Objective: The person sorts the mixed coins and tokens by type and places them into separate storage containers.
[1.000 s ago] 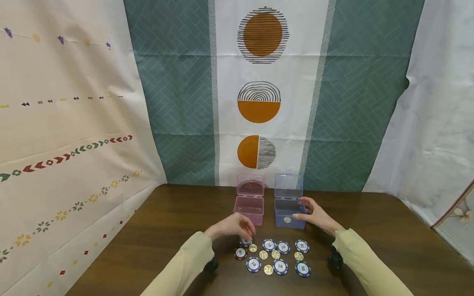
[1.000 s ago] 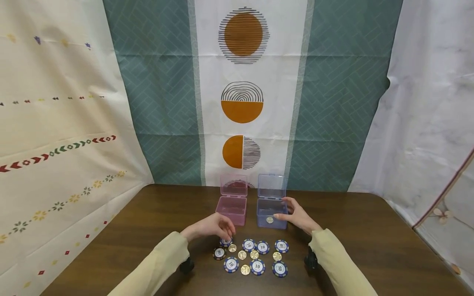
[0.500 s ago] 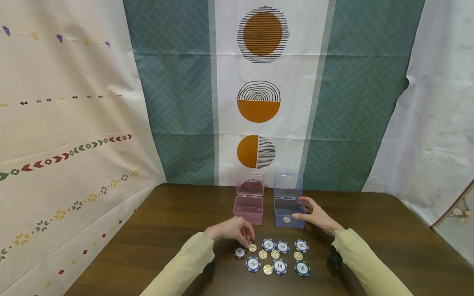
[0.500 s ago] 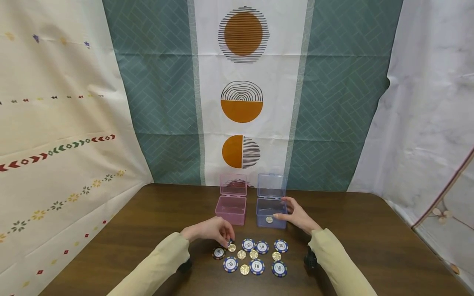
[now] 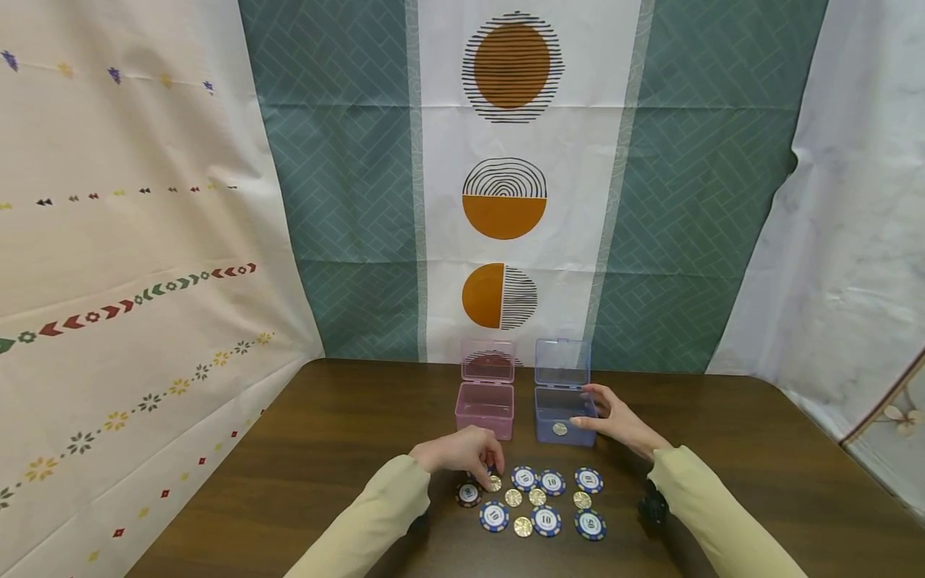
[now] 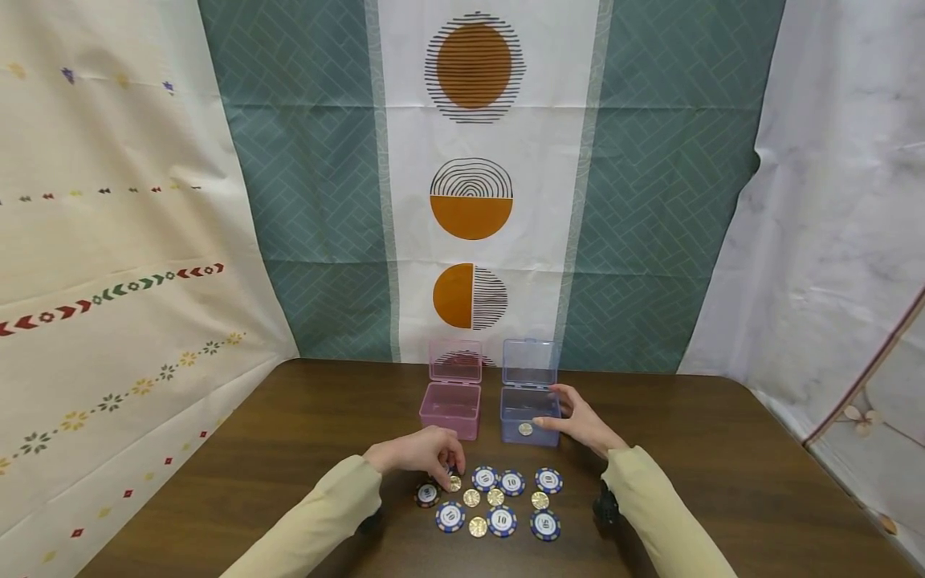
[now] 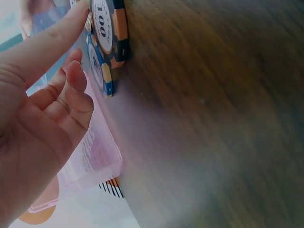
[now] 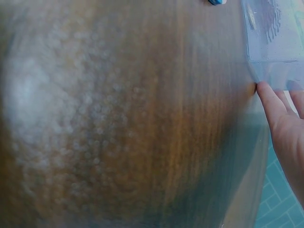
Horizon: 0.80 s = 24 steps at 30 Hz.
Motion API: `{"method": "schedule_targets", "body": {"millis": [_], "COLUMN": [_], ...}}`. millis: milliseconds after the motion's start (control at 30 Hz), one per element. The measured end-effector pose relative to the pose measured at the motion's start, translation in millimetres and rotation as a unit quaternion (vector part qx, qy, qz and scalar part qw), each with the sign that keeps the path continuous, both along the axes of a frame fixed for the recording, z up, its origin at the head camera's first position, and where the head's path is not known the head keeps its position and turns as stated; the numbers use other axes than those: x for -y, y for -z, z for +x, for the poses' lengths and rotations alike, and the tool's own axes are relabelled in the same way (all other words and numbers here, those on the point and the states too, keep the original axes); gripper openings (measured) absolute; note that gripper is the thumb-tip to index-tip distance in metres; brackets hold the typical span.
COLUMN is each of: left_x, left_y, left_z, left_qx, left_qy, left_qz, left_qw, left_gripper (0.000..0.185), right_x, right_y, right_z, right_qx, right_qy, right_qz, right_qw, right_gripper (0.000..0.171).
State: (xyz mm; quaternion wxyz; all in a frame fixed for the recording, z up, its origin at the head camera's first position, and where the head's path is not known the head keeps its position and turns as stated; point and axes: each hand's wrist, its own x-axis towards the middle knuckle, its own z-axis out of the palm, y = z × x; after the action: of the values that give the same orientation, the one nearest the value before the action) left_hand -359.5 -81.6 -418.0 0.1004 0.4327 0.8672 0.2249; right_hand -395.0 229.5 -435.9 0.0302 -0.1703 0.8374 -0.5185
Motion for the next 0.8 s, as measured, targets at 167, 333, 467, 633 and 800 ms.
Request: {"method": "schedule_targets", "body": {"millis": [167, 333, 467, 633, 800], "left_x": [0.2, -1.0, -3.0, -4.2, -4.9], "left_y": [4.4, 7.0, 6.5, 5.8, 4.0], "left_z": [-3.6, -6.5, -6.9, -4.8, -2.0], "left_qx": [-0.023, -0.045, -0.055, -0.036, -0.004], "left_qy": [0.011, 0.016, 0.017, 0.009, 0.003], "left_qz": [-0.001, -0.002, -0.003, 0.008, 0.025], "left_qw": [0.9997, 0.9988, 0.9983, 0.9993, 0.9997], "left_gripper": [0.018, 0.019, 0.02, 0.023, 0.024], "right_x": [0.0, -0.8, -1.1, -0.7, -0.2], "right_y": [-0.7, -0.7, -0.7, 0.0, 1.1], "right_z": [-0.3, -1.1, -1.8, -1.4, -1.3], "right_qx": [0.0, -0.003, -0.003, 0.001, 0.002], "right_qy": [0.002, -0.003, -0.01, -0.009, -0.001], "right_qz": [0.003, 0.001, -0.007, -0.012, -0.008], "right_qw": [1.0, 1.0, 1.0, 1.0, 1.0], "right_gripper": [0.078, 0.077, 0.076, 0.077, 0.077]}}
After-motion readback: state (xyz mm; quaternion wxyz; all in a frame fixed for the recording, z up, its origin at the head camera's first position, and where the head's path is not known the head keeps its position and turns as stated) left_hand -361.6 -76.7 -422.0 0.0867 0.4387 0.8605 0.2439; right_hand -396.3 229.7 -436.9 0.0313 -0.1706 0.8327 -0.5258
